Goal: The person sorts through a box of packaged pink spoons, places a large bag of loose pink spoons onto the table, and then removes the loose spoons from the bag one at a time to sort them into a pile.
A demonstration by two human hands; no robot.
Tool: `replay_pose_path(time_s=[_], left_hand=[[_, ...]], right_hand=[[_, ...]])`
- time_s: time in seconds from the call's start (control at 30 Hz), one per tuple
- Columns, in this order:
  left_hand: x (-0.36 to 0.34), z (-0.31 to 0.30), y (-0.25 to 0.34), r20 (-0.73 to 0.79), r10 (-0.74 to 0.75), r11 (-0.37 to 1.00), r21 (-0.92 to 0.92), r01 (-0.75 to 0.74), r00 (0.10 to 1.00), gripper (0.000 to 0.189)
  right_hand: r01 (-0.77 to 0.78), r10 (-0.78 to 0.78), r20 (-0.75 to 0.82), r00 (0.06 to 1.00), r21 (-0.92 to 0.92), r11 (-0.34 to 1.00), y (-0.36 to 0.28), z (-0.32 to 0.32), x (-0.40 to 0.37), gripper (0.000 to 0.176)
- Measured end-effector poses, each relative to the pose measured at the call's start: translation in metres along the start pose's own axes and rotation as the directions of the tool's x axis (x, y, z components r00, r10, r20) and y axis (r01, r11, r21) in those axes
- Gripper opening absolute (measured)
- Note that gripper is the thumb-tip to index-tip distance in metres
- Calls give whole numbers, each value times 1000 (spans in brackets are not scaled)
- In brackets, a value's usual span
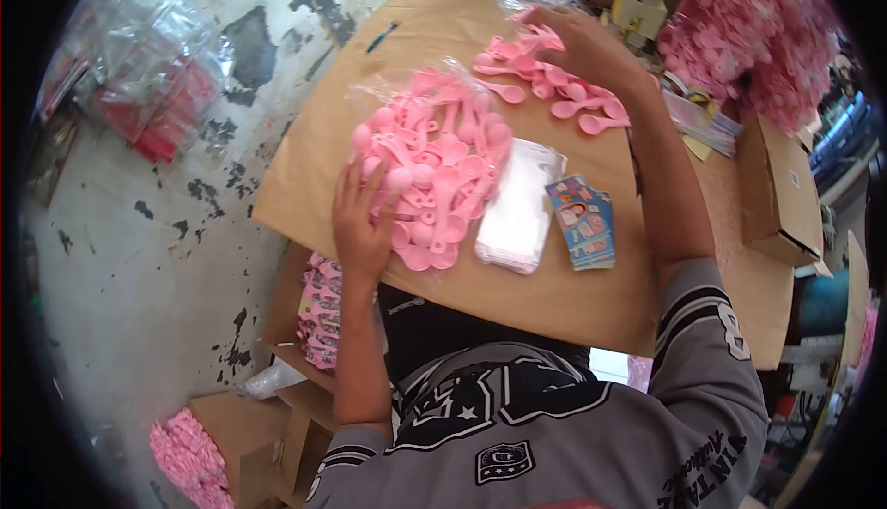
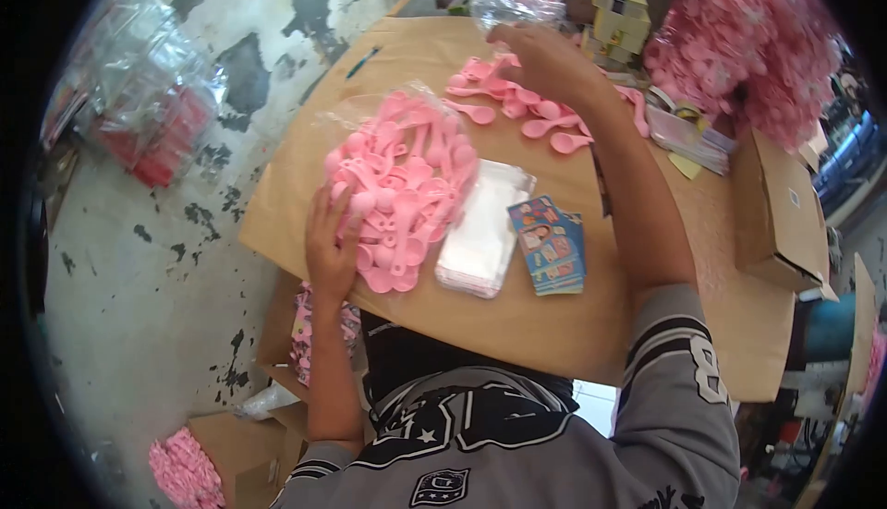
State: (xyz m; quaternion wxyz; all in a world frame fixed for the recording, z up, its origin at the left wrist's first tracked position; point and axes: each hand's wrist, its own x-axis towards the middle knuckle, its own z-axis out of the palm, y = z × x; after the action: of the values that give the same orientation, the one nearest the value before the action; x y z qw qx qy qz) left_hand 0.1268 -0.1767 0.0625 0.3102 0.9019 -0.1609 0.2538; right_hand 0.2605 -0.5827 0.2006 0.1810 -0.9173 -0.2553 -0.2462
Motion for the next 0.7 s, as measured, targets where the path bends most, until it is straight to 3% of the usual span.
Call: replay_pose_path(time_s=[0.1,0.23,0.33,0.37,0.47,0.53,0.57,0.67,0.7], left_hand=[[1,0,-1,1,7,1000,-28,-7,1000,48],[1,0,2,1,1,1000,-30,-1,1000,48],[0,0,1,2,1,1000,-22,-1,1000,48],[0,-1,1,-3,-3,1000,-19,3,1000,48],[1,0,-2,-14,10,999,-36,-10,1000,49],[1,0,-1,-22,7,1000,-28,-8,1000,49],[0,0,-1,-24,5,1000,-17,-6,1000,49],[-1,-2,1,-26,1,1000,-8,-1,1000,50],[-1,-3,2,-25,5,1000,-3,-5,1000,51]], right_hand=[[42,-40,-65,997,27,999,-6,-3,11,37],[-5,43,-207,977,183,983,-19,-12,17,30],[-135,73,152,986,453,881,-27,-19,19,26],[-129,5,206,978,594,794,-29,-11,16,23],[-72,-117,351,929,482,873,-66,-7,12,15],[-73,-152,371,916,528,846,-79,13,9,17],[44,-241,341,909,496,867,-80,25,10,20],[166,-295,420,858,316,934,-81,60,9,32],[162,-311,425,850,350,923,-81,70,9,50]])
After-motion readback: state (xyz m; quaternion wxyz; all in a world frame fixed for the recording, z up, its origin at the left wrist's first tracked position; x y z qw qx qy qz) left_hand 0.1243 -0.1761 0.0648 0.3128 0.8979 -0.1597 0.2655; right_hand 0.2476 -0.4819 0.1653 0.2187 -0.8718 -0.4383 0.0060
